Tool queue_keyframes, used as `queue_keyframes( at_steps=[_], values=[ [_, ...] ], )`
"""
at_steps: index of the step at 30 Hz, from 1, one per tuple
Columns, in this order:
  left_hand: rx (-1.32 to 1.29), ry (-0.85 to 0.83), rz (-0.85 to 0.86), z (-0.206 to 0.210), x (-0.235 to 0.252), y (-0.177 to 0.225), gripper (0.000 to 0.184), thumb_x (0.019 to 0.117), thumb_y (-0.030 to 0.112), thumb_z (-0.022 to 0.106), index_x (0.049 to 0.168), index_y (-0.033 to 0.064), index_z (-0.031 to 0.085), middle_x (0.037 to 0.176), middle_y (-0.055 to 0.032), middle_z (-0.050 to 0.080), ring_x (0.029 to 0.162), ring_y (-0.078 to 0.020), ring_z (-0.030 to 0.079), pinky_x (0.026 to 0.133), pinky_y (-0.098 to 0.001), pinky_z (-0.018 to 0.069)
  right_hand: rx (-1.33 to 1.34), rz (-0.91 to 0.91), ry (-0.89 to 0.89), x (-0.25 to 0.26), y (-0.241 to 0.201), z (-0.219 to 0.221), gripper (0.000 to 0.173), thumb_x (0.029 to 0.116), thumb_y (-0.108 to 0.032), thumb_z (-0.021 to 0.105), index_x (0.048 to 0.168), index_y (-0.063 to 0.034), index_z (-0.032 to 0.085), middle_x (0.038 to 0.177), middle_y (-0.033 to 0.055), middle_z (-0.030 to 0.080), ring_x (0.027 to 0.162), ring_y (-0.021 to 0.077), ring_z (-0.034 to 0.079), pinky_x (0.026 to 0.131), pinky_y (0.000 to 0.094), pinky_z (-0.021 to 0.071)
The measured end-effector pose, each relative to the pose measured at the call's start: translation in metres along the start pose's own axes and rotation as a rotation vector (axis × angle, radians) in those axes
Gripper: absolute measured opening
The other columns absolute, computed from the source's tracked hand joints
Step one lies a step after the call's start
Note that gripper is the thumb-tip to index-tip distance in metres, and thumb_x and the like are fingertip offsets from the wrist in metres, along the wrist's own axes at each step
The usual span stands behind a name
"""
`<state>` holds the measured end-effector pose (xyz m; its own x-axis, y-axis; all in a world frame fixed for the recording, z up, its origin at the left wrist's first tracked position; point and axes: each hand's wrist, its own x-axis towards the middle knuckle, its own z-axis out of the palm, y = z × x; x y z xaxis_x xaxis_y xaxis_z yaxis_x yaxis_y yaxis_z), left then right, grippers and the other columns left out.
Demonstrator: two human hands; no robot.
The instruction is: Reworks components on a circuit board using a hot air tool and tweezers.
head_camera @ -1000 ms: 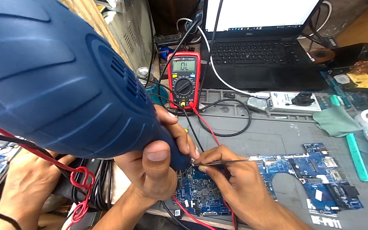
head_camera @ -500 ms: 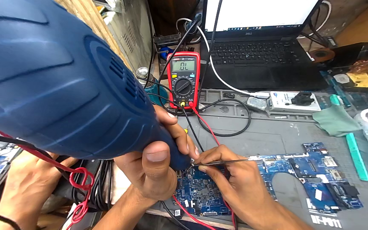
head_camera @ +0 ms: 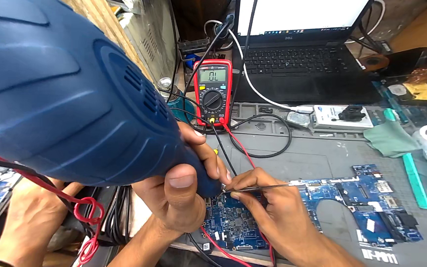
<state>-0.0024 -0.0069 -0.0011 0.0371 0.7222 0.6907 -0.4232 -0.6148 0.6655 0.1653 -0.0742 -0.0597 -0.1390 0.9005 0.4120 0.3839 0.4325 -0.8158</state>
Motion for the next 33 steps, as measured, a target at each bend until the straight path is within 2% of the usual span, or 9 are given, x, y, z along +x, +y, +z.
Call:
queue_keyframes(
  at_steps=[33],
  values=[
    [0.003, 0.003, -0.003, 0.0005, 0.0000, 0.0008, 0.034, 0.1022, 0.045, 0.058, 0.112, 0.0114, 0.058, 0.069, -0.0002, 0.061, 0.054, -0.0156, 0.064, 0.051, -0.0326, 0.0609, -0.009, -0.008, -0.001, 0.0000, 0.0005, -0.0001, 0.006, 0.1010, -0.017, 0.065, 0.104, -0.0128, 0.068, 0.102, -0.0058, 0.073, 0.094, 0.0024, 0.071, 0.080, 0.0197, 0.0619]
  ],
)
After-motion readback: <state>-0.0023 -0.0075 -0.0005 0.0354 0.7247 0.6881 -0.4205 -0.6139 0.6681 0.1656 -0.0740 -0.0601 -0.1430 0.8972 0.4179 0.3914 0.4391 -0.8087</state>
